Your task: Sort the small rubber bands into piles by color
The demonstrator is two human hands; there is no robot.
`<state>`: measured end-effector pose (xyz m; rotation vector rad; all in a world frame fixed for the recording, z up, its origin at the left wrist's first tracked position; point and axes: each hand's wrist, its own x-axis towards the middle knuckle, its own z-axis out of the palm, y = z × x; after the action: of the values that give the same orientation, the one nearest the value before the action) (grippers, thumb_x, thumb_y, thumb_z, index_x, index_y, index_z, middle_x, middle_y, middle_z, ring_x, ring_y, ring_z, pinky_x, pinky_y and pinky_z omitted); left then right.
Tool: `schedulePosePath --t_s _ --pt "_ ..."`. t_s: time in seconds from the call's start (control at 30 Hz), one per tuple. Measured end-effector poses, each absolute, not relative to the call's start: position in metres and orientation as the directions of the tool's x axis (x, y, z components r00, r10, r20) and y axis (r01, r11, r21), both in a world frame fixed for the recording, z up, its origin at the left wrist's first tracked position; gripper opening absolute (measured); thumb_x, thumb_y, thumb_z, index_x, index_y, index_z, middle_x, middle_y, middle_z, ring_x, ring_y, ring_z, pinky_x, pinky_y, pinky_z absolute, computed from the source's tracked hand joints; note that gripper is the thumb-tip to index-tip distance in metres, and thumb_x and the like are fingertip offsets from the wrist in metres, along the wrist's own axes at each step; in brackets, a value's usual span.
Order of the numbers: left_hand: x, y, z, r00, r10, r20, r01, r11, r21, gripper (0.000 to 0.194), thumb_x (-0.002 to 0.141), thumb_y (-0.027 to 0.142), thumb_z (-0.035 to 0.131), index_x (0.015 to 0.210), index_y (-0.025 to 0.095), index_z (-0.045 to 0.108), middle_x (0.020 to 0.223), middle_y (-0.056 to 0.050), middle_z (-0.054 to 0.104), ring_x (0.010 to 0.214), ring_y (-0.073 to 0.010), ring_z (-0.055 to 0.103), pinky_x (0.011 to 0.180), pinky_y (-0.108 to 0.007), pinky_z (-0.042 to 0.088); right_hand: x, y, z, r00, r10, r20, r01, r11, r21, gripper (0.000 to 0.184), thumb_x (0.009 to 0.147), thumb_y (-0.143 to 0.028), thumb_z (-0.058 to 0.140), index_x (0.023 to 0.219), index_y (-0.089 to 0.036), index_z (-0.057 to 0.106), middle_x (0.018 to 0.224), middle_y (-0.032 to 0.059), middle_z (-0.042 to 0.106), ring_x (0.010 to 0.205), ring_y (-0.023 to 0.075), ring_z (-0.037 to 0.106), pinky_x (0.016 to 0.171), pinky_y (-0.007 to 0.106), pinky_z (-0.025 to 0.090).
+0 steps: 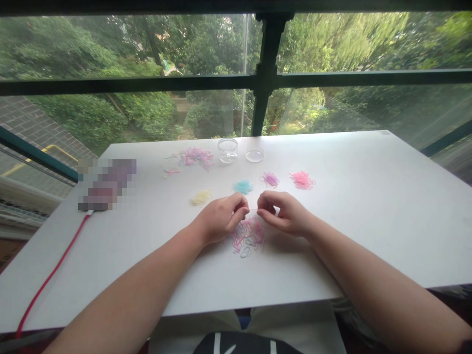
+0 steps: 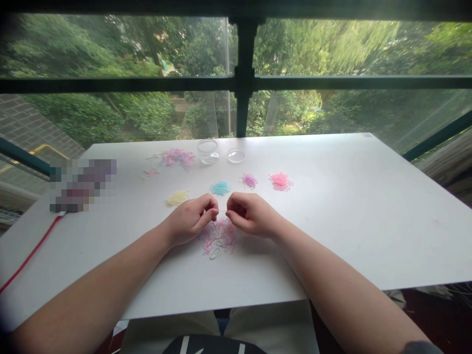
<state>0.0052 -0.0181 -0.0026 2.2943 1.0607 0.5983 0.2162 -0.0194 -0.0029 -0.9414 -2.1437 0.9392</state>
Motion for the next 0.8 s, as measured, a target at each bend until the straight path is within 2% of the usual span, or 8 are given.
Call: schedulePosePath --t_s 0.53,0.7,0.8 --pt "0.0048 -0.017 -0.0034 0.568 0.805 0.17 0.513 -0.508 0.692 0.018 0.091 0.031 0.042 0.087 0.017 0.053 0.078 -0.001 0.065 0.068 -0.0121 0.058 0.065 -0.024 0.042 0.2178 -0.0185 -0.0031 -0.566 0.79 0.235 0.385 0.506 -0.772 0.005 0.08 -0.017 0.053 0.077 -0.018 0.049 0.066 -0.0011 0.05 0.057 0.0093 0.043 0.053 0.023 0.039" --pt "0.0061 -0.0178 -0.0034 0.555 0.815 0.167 0.494 -0.484 0.722 0.018 0.091 0.031 0.043 0.087 0.017 0.053 0.076 0.0 0.064 0.066 -0.0111 0.056 0.064 -0.023 0.041 0.2124 -0.0203 -0.0057 -0.553 0.772 0.313 0.355 0.558 -0.75 0.03 0.072 -0.024 0.067 0.095 -0.018 0.047 0.079 0.0012 0.055 0.061 0.0098 0.047 0.055 0.023 0.043" --pt "0.0071 -0.0183 -0.0033 0.55 0.818 0.166 0.481 -0.473 0.738 0.018 0.091 0.031 0.042 0.086 0.017 0.053 0.075 0.0 0.064 0.065 -0.0109 0.056 0.063 -0.023 0.041 0.2085 -0.0199 -0.0081 -0.53 0.774 0.348 0.39 0.586 -0.71 0.024 0.073 -0.019 0.064 0.093 -0.019 0.05 0.076 0.0003 0.055 0.061 0.0096 0.049 0.055 0.022 0.043"
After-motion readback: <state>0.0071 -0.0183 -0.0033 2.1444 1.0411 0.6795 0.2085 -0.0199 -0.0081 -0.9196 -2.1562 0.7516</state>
